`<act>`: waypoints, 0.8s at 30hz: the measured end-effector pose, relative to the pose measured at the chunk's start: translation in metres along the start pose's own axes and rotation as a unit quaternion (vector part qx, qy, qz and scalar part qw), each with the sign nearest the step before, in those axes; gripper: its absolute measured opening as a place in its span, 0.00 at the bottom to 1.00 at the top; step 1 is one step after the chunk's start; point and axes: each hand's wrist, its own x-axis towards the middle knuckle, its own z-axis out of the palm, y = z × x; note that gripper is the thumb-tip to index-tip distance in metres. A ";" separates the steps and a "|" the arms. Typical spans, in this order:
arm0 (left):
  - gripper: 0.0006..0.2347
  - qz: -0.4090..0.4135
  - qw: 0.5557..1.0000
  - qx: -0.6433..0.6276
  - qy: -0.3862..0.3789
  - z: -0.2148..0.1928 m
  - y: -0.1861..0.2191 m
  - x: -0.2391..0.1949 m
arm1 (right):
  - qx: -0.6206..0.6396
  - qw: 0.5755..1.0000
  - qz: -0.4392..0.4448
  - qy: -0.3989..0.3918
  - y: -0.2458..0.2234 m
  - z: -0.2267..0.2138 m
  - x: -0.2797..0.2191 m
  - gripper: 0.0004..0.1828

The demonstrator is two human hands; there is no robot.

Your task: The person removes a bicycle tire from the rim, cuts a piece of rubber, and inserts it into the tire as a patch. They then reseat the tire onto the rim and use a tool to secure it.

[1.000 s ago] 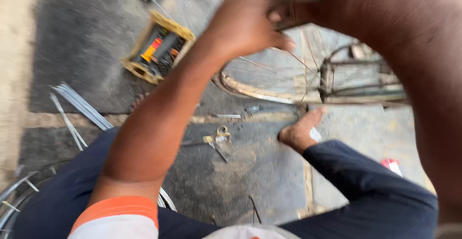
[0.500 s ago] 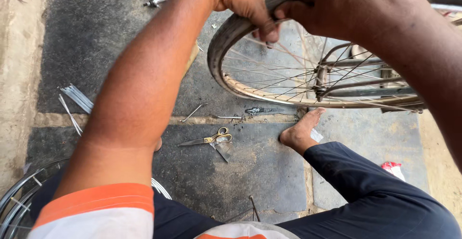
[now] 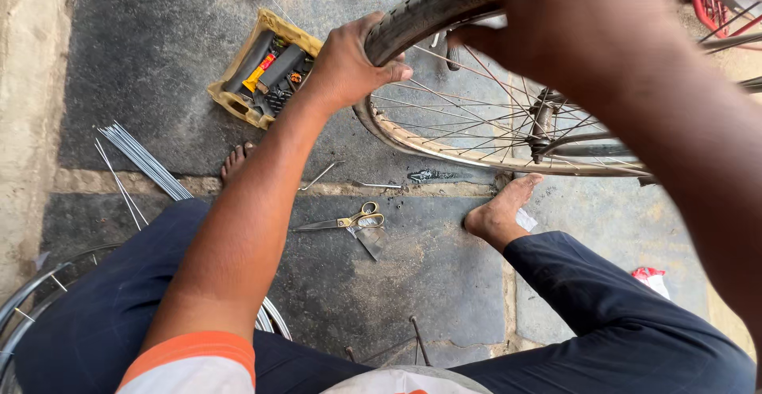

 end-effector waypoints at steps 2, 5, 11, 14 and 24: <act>0.18 -0.079 0.988 -0.070 -0.115 -0.012 0.001 0.011 | 0.052 0.998 -0.005 -0.024 -0.014 0.006 0.016 0.23; 0.19 -0.080 0.966 -0.180 -0.170 -0.023 0.008 0.020 | 0.093 0.996 -0.004 -0.009 -0.027 0.024 0.028 0.28; 0.21 -0.147 0.927 -0.225 -0.261 -0.035 0.009 0.035 | 0.202 0.966 -0.001 -0.161 -0.029 0.043 0.041 0.22; 0.19 -0.131 0.922 -0.236 -0.278 -0.036 0.012 0.041 | 0.191 0.963 0.049 -0.183 -0.038 0.044 0.053 0.19; 0.19 -0.062 0.965 -0.142 -0.213 -0.037 0.032 0.032 | 0.122 0.980 0.056 -0.144 -0.070 0.065 0.053 0.27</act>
